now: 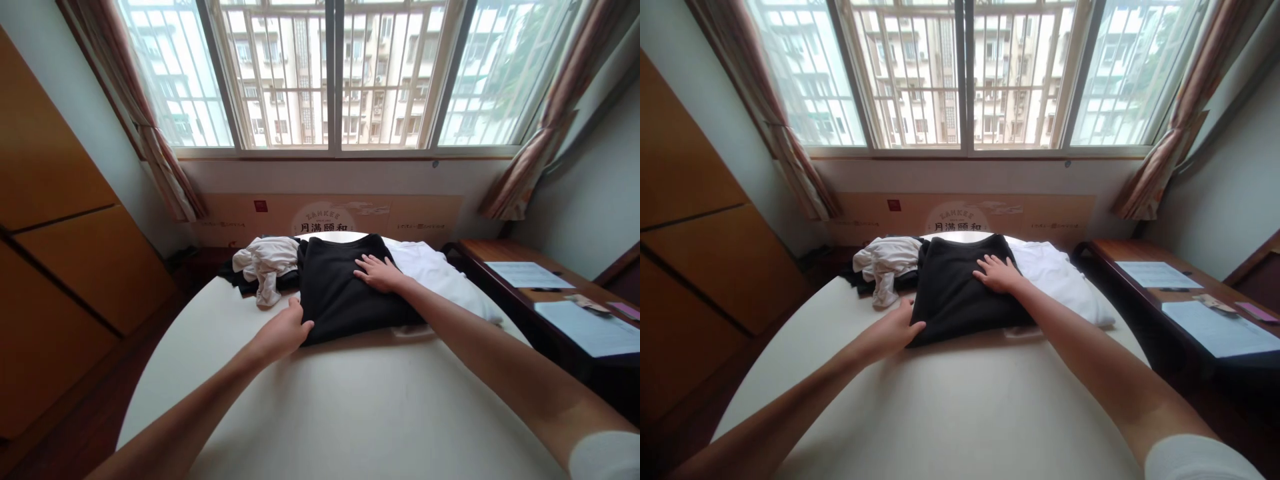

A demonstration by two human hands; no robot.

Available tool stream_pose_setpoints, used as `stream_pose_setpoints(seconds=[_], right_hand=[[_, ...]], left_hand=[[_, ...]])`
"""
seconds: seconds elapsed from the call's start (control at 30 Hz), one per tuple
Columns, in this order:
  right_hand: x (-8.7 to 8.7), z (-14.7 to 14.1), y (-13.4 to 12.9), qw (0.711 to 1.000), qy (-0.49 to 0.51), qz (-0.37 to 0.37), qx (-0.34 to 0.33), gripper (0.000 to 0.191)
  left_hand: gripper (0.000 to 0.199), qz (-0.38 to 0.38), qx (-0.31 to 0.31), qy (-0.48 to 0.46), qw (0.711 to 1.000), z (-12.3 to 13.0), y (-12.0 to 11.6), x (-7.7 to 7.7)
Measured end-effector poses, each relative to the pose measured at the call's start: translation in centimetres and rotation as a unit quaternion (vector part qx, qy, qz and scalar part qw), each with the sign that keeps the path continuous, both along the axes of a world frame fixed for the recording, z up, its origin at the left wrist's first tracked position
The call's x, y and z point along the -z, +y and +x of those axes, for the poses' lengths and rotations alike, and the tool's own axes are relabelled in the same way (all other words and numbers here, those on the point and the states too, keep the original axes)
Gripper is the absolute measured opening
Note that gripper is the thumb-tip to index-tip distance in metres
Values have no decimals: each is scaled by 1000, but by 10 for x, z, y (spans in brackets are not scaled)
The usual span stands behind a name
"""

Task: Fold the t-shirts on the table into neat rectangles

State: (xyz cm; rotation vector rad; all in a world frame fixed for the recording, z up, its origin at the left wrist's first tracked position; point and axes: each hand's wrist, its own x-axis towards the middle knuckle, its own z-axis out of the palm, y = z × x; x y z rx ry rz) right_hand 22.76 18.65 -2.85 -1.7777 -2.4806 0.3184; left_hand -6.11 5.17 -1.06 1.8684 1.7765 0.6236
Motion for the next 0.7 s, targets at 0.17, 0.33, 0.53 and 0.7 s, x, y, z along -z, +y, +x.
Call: stream_pose_setpoints(seconds=[0.17,0.33,0.53,0.7], right_hand=[[12,8,3,998,25,31,55,68],[13,14,15,998,54,-11,37,73],[8,33,40,983,105,25,146,74],[-3,45,65,951,176,55,249,75]], left_hand=[[52,-14,4,88,996,1,-4,-11],[82,47,31,237,970,10,-16,-13],[87,32,94,143,985,8,-10,-12],[75,54,65,19,996,4,-1,-4]])
